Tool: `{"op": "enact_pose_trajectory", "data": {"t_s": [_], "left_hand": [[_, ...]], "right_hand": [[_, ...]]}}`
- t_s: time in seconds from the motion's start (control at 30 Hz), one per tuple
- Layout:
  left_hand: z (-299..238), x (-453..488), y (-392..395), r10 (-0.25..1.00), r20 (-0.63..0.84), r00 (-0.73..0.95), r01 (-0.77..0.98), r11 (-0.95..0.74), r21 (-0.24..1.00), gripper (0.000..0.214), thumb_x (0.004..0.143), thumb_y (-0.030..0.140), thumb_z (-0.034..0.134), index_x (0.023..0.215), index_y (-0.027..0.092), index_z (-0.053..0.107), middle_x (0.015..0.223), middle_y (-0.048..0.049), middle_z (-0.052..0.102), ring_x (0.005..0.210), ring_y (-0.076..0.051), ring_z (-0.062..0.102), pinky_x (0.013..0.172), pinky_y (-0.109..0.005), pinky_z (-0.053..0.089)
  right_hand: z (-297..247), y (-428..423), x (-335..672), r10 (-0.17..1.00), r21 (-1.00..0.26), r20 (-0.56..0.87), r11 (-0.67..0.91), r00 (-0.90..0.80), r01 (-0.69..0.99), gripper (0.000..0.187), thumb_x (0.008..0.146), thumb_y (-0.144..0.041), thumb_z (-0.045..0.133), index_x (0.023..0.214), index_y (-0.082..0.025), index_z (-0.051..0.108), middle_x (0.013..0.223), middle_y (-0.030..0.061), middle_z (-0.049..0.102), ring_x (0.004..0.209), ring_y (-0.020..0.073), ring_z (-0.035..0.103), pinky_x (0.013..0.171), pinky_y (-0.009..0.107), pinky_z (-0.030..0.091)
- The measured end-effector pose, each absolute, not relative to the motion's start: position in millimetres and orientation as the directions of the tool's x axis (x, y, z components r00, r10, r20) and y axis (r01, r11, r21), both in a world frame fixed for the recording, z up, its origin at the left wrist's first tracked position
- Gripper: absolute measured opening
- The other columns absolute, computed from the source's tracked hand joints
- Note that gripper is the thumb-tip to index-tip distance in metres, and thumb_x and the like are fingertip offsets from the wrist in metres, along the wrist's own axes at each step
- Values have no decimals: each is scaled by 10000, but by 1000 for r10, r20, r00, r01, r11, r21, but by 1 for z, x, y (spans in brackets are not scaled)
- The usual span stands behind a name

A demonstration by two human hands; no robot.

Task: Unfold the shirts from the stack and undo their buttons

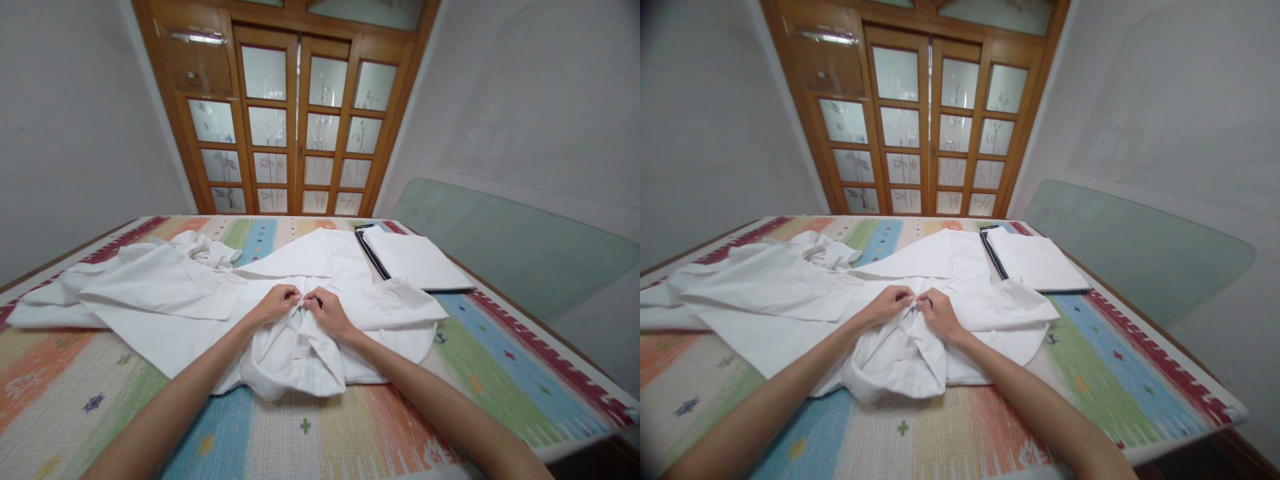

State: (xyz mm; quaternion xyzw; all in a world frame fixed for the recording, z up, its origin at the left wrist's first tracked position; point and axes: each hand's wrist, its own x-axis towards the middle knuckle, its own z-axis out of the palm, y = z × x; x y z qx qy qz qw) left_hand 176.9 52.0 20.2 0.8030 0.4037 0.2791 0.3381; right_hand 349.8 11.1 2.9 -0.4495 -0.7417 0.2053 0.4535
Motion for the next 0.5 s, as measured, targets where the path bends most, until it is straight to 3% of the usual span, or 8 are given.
{"op": "enact_pose_trajectory", "data": {"t_s": [0.13, 0.33, 0.5], "left_hand": [[21, 180, 52, 853, 180, 490, 488, -439, 754, 187, 761, 241, 478, 701, 140, 624, 648, 5, 596, 632, -126, 492, 621, -242, 383], [19, 178, 54, 820, 151, 553, 344, -390, 854, 219, 803, 326, 492, 728, 142, 585, 662, 6, 582, 641, -124, 493, 616, -241, 406], [16, 179, 54, 827, 137, 546, 349, -373, 860, 229, 803, 349, 496, 726, 147, 570, 667, 11, 563, 649, -124, 482, 621, -244, 405]], "right_hand": [[5, 6, 349, 821, -675, 535, 558, -201, 483, 96, 849, -159, 541, 813, -179, 629, 769, 18, 608, 716, 150, 547, 702, 269, 414], [7, 3, 347, 786, -622, 594, 582, -168, 523, 95, 855, -159, 531, 820, -193, 612, 788, 36, 612, 764, 177, 563, 742, 296, 430], [5, 2, 346, 787, -593, 595, 568, -164, 571, 88, 855, -160, 527, 828, -185, 607, 806, 52, 624, 771, 187, 573, 754, 310, 439]]}}
